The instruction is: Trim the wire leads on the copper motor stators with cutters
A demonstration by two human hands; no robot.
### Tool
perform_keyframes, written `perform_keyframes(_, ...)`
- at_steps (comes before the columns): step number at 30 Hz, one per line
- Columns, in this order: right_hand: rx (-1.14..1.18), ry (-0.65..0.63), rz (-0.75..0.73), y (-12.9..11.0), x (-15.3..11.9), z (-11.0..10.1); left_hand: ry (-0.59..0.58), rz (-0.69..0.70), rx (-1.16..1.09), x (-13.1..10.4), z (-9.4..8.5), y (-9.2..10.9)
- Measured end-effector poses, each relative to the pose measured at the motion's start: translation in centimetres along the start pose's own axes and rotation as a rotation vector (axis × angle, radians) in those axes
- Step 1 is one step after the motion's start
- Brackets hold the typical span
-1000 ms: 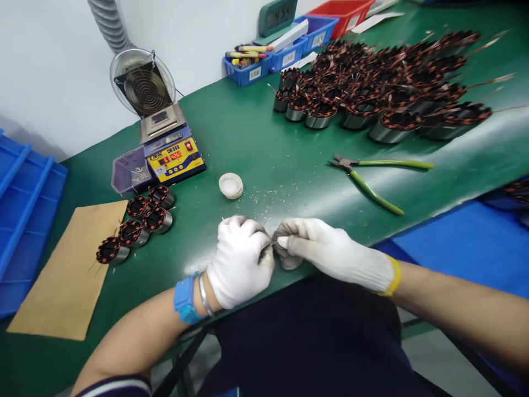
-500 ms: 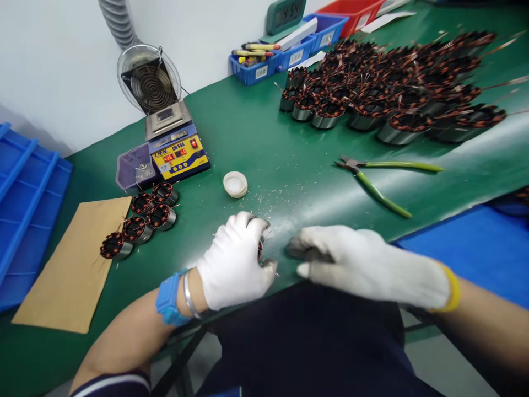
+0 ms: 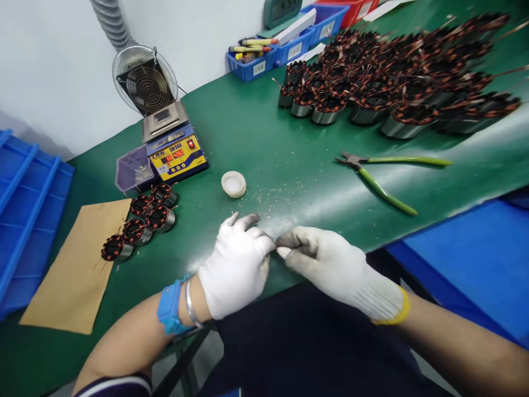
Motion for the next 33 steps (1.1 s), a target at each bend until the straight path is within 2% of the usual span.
perform_keyframes(3,0.226,0.065,0.005,0.0,0.1,0.4,-0.029,-0.081,-0.041,0.7,0.3,-0.4)
perform_keyframes(6,0.328,0.106,-0.010,-0.2,0.4,0.4,-0.024,-0.167,-0.095,1.1,0.5,-0.7)
perform_keyframes(9,0.268,0.120,-0.034,-0.4,0.4,0.1,0.018,-0.203,-0.133,1.0,0.7,-0.7)
perform_keyframes(15,0.071,0.124,-0.033,-0.3,-0.9,0.0,0.056,-0.180,-0.170,0.6,0.8,-0.7)
perform_keyframes(17,-0.018,0.122,-0.149,-0.4,-1.3,-0.3,0.048,-0.179,-0.166,0.6,0.8,-0.8)
perform_keyframes(21,-0.425,0.218,-0.666,-2.2,-1.7,-1.7,0.041,-0.159,-0.140,0.6,0.8,-0.7)
perform_keyframes(23,-0.658,0.181,-0.883,-2.9,-1.8,-1.6,0.047,-0.153,-0.125,0.6,0.8,-0.6)
perform_keyframes(25,-0.776,0.077,-0.941,-3.1,-1.1,-1.1,0.052,-0.146,-0.120,0.7,0.7,-0.6)
perform_keyframes(27,-0.692,-0.010,-0.802,-3.0,0.0,-0.9,0.052,-0.134,-0.117,0.7,0.7,-0.6)
perform_keyframes(31,-0.027,-0.237,-0.182,-1.0,1.3,0.2,0.047,-0.110,-0.103,0.7,0.9,-0.5)
perform_keyframes(32,0.066,-0.277,-0.097,-0.7,1.2,0.5,0.049,-0.108,-0.105,0.7,1.0,-0.5)
perform_keyframes(33,0.066,-0.276,-0.076,-0.5,1.2,0.3,0.051,-0.107,-0.108,0.7,1.0,-0.5)
Point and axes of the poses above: each hand's wrist, its own x-axis towards the middle knuckle, its own z-axis out of the palm, y = z × x, the point moved 6 cm from there along x, towards the middle knuckle, and after that the axes turned 15 degrees about -z, right-handed, at the moved point
